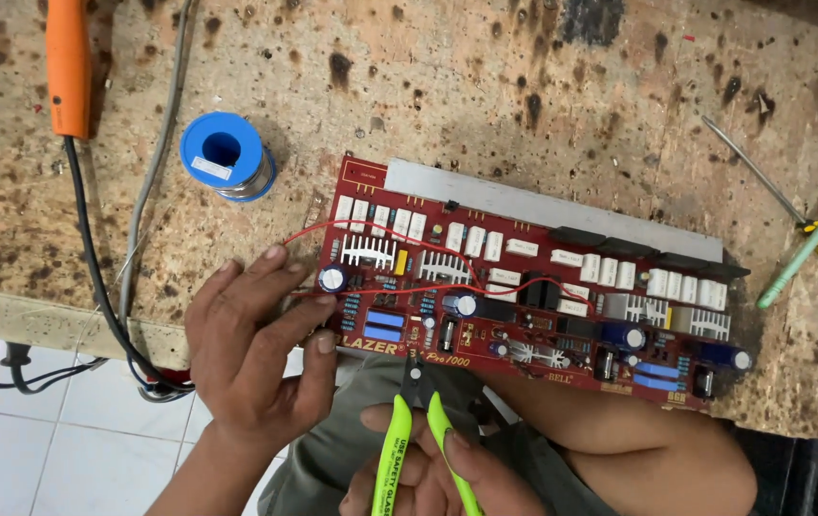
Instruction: Repairing a large circuit board by trimming wires with pliers and probing components with a small screwdriver.
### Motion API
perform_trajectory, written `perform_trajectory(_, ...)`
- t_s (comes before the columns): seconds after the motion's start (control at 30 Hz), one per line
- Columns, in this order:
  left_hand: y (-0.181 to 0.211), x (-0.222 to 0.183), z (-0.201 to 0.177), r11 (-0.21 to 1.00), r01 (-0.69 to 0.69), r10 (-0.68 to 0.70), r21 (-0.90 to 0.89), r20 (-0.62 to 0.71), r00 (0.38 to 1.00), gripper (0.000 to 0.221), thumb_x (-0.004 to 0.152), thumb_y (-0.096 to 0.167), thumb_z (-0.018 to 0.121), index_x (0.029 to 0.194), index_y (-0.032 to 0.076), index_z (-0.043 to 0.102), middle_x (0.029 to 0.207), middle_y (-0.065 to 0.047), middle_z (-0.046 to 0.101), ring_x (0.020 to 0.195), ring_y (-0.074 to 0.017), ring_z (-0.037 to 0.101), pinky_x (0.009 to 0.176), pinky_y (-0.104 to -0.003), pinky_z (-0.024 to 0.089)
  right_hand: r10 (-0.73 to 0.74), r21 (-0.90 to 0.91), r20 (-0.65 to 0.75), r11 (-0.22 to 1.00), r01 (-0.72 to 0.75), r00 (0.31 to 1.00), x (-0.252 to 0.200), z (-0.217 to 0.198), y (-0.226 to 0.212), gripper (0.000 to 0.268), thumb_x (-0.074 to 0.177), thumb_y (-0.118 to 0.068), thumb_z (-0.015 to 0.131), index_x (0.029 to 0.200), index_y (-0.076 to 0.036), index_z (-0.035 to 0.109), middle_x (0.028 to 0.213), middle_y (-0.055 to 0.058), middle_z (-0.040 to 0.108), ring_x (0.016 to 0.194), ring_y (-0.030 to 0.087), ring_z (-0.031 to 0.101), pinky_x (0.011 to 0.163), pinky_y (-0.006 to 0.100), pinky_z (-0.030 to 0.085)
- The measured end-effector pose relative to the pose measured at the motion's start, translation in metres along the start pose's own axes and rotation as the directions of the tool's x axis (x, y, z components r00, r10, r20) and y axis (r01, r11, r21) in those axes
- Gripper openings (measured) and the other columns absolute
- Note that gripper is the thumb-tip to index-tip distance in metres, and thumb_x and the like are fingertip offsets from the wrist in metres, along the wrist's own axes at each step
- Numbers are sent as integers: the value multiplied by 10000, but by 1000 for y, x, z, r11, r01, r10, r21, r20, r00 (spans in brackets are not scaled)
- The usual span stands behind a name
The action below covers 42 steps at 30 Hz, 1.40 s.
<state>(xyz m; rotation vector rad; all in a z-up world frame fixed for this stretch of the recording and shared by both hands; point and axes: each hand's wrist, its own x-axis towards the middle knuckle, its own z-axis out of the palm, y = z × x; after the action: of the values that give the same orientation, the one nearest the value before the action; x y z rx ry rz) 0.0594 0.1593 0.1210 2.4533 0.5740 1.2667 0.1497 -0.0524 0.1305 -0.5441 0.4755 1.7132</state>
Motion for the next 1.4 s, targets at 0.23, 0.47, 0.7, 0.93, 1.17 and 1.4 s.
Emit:
perform_trajectory(0.23,-9,-5,7,990,-101,104,98,-27,994,259,1016,224,498,987,107,727,1081,-140,745,1046,-332,766,1058,-454,439,11,44,11,999,-12,1000,0,1,-5,695,946,-461,466,1552,-120,471,1231,351,651,1002,372,717,959,469,562)
perform_trajectory(0.47,-13,-5,8,986,-122,126,118,-22,992,279,1031,248,469,1008,125,718,1060,-139,750,1026,-327,774,1045,-446,438,60,62,-88,997,-54,994,-7,15,-15,667,943,-423,483,1511,-76,524,1195,350,670,992,391,717,941,477,561)
perform_trajectory(0.7,-15,-7,10,980,-143,149,139,-33,988,296,1040,264,457,1001,127,716,1046,-137,749,999,-319,778,1046,-437,429,28,75,-78,997,-22,997,-6,21,-14,647,971,-403,456,1510,-52,527,1193,361,671,941,381,731,914,467,582)
perform_trajectory(0.93,-16,-6,12,977,-154,163,147,-51,985,314,1045,269,448,992,120,720,1030,-137,751,986,-315,781,1035,-429,433,16,6,-40,1000,-15,999,4,1,-7,725,943,-432,469,1576,-80,463,1267,348,661,1086,409,703,993,522,558)
perform_trajectory(1.17,-16,-6,13,974,-166,178,155,-72,981,338,1053,272,437,975,118,728,1014,-134,752,965,-308,784,1035,-419,429,-70,4,92,998,70,993,8,0,-1,657,995,-417,448,1583,-126,427,1301,297,650,1093,501,679,1034,618,511)
perform_trajectory(1.4,-17,-7,14,971,-173,186,164,-65,980,331,1051,280,442,1001,124,729,1028,-127,753,973,-301,784,1020,-422,436,21,63,-134,998,-13,991,1,10,-3,699,933,-421,487,1544,-84,523,1206,361,679,1005,413,708,920,517,567)
